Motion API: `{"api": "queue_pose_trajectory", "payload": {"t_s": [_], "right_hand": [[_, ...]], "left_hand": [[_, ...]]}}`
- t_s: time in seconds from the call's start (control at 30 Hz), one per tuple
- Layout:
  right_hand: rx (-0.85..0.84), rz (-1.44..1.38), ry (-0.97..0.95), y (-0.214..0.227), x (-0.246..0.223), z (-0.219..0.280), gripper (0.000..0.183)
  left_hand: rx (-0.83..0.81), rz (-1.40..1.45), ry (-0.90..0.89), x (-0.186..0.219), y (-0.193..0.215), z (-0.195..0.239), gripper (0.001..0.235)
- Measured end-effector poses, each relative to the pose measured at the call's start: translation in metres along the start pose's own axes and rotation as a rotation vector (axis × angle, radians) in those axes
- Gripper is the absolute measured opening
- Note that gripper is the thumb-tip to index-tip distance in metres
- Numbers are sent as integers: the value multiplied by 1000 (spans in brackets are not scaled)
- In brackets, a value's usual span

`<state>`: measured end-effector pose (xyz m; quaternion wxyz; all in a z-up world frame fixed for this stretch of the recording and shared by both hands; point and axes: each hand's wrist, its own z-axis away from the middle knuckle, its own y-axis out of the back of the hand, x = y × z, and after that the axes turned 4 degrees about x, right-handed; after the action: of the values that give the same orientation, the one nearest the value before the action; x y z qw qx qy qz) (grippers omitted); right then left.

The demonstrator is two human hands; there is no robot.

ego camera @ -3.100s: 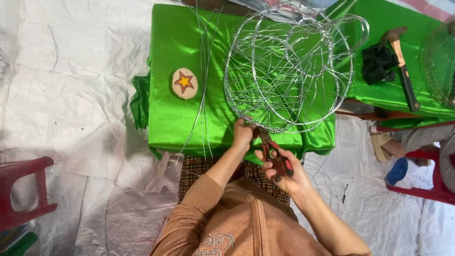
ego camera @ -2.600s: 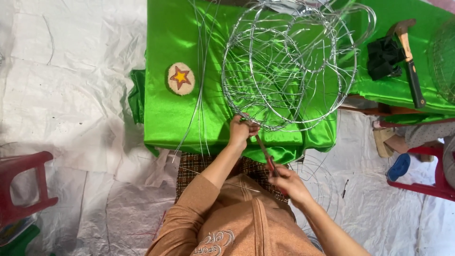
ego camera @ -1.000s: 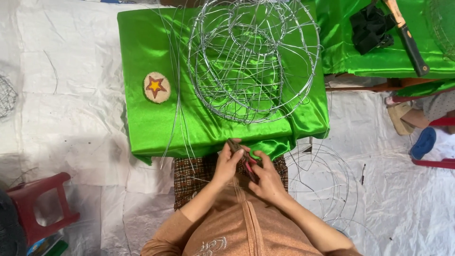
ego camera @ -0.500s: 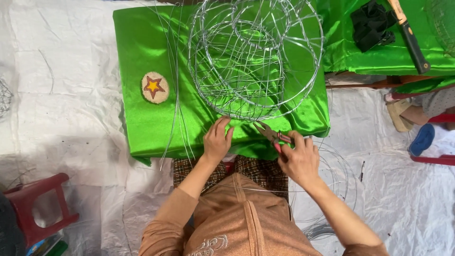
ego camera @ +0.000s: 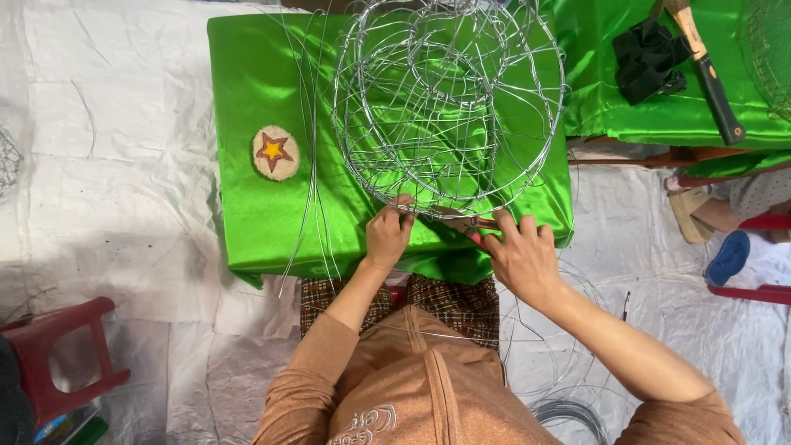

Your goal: The person uses pliers to bend and secure thin metal wires onto a circular wire frame, forming a basket-like structure. They repeatedly cut, twist, and adjust the wires by hand to attach them to the frame.

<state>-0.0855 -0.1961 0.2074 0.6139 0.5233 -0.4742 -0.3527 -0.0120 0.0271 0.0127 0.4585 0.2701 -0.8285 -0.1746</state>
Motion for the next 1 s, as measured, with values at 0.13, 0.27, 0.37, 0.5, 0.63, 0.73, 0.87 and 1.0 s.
{"api": "queue_pose_trajectory", "payload": {"t_s": [0.13, 0.27, 0.37, 0.5, 0.63, 0.73, 0.87, 1.0], "right_hand": [[-127, -55, -110, -4, -9, 22, 12], [-448, -1328, -516, -34, -41, 47, 16], [-409, -1823, -732, -10, -73, 35, 17], [-450, -2395, -989, -6, -86, 27, 19], [-498, -2528, -1002, 3, -89, 23, 18], [-549, -2529, -1005, 5, -91, 27, 18], [-580, -2520, -969, -7, -94, 29, 19], [-538, -2540, -945, -12, -93, 19, 18]], "left_hand": [[-45, 2, -3, -12, -2, 0, 29], [-109, -40, -8, -20, -13, 5, 30], [-173, 18, 45, -19, -5, 0, 32], [-240, 215, 186, 4, 22, -23, 51], [-265, 270, 236, -1, 23, -24, 54], [-266, 253, 241, -3, 21, -22, 45], [-291, 283, 268, -2, 23, -25, 45], [-301, 322, 286, 2, 31, -29, 46]]}}
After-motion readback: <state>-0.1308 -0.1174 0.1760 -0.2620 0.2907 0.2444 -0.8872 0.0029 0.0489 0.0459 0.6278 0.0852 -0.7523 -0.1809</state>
